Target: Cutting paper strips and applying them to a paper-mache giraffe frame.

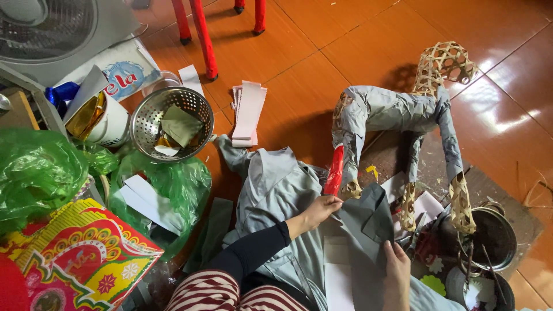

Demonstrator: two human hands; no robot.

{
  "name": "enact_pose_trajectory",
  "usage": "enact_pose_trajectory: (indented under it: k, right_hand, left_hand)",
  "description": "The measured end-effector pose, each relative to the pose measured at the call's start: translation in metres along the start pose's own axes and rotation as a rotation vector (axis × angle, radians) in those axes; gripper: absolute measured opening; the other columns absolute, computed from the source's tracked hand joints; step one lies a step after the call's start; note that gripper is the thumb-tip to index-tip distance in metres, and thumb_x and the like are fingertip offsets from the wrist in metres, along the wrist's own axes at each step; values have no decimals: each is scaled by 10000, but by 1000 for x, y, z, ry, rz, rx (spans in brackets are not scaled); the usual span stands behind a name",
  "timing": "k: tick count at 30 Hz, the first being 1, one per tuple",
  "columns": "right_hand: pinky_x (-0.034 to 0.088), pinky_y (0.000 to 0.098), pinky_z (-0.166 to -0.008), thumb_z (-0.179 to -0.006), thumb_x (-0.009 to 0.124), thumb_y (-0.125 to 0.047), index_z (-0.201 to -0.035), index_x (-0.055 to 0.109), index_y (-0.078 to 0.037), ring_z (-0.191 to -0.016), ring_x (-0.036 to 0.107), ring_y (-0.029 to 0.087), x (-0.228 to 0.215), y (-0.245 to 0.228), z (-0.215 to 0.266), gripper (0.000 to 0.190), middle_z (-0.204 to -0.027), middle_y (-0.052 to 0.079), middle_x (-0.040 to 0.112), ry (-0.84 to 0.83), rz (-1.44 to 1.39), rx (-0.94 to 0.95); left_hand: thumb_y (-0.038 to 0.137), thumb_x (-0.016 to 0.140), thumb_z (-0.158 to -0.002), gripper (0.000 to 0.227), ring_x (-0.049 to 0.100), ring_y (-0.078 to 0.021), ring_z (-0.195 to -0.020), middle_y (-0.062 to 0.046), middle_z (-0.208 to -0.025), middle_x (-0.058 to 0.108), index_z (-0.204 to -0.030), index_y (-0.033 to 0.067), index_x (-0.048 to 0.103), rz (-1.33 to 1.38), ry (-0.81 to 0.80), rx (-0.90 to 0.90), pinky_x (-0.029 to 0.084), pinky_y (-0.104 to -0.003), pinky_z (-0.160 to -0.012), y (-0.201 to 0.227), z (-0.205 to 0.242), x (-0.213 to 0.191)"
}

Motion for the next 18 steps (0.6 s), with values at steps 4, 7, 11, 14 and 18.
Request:
enact_pose_trajectory:
  k: [4, 7, 11, 14, 18]
  right_hand:
    - [499, 279, -710, -1053, 625, -139, -1165, 694, -29, -826, 631, 107, 7, -7, 11, 172, -969, 9, 709, -11, -66, 13]
    - [521, 287, -728, -1026, 620, -112, -1205, 655, -36, -856, 653, 114, 20, -4, 10, 198, -1017, 22, 710, -98, -116, 16]
    - [568, 297, -790, -961, 604, -66, -1324, 589, -47, -929, 691, 132, 53, -11, 23, 364, -1136, 48, 714, -256, -134, 33]
    - [558, 320, -782, -955, 605, -61, -1410, 576, -55, -934, 676, 155, 58, 4, 22, 456, -1173, 62, 714, -312, -25, 76]
    - [523, 318, -834, -961, 625, -52, -1442, 577, -40, -985, 649, 154, 61, 14, 22, 484, -1207, 63, 710, -378, 60, 65]
  left_hand:
    - [368, 649, -973, 349, 555, -135, -808, -19, -1031, 659, -1149, 67, 625, -42, -66, -130, 606, -381, -846, 32, 28, 22]
    - [493, 661, -969, 485, 587, -133, -883, -57, -1035, 653, -1106, 30, 612, -214, -223, -164, 543, -345, -909, 12, 24, 20]
    - [550, 686, -1025, 601, 505, -144, -963, -98, -1027, 553, -1040, -40, 577, -614, -358, -48, 461, -343, -893, 1, 21, 22]
    - [548, 662, -991, 591, 523, -149, -1019, -89, -1059, 605, -1073, -34, 603, -716, -337, -31, 461, -323, -915, 26, 34, 36]
    - [559, 647, -954, 653, 539, -136, -1106, -67, -1165, 628, -1209, -40, 603, -679, -320, -29, 444, -301, -964, 37, 41, 43]
Point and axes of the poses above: each hand's wrist, its own z-axis away from the middle knuckle, its own x-axis out of the palm, y = z × x, the point moved 10 cm from there along -z, towards the middle knuckle
